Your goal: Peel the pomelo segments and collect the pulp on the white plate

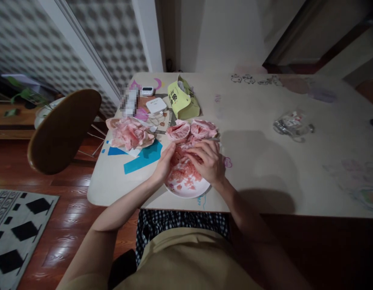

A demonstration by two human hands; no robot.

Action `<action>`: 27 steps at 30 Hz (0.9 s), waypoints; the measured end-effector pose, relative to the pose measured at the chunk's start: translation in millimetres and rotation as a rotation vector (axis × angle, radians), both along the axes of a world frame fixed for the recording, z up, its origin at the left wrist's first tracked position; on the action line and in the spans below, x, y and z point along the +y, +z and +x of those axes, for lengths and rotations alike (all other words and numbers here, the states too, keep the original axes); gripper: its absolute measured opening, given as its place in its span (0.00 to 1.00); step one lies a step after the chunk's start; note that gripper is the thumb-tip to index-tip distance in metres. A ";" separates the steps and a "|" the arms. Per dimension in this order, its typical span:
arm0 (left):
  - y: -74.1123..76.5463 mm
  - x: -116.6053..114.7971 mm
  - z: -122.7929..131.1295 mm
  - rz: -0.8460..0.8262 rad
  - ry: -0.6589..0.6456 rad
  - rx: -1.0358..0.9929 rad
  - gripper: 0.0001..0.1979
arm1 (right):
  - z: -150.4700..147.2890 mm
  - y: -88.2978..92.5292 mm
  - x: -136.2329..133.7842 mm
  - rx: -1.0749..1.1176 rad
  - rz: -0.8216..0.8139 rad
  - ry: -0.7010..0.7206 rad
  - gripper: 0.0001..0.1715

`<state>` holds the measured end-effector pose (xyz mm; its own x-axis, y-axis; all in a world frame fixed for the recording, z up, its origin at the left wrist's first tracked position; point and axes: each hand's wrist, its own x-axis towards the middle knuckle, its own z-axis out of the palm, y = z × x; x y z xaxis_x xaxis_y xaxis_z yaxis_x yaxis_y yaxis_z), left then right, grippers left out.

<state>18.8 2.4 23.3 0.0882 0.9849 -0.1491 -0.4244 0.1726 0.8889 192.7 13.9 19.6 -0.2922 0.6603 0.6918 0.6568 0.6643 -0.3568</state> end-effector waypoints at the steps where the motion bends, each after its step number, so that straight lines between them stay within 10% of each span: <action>1: -1.1 -0.4 0.2 0.011 -0.003 0.014 0.21 | -1.0 -1.7 0.5 0.000 -0.019 0.003 0.03; 18: -4.8 4.1 -3.5 0.061 0.050 0.088 0.23 | 18.3 -13.9 28.0 0.026 -0.036 -0.241 0.07; 27: 6.4 2.3 1.1 -0.002 0.025 -0.066 0.20 | 13.1 -3.7 17.3 -0.002 -0.011 0.036 0.14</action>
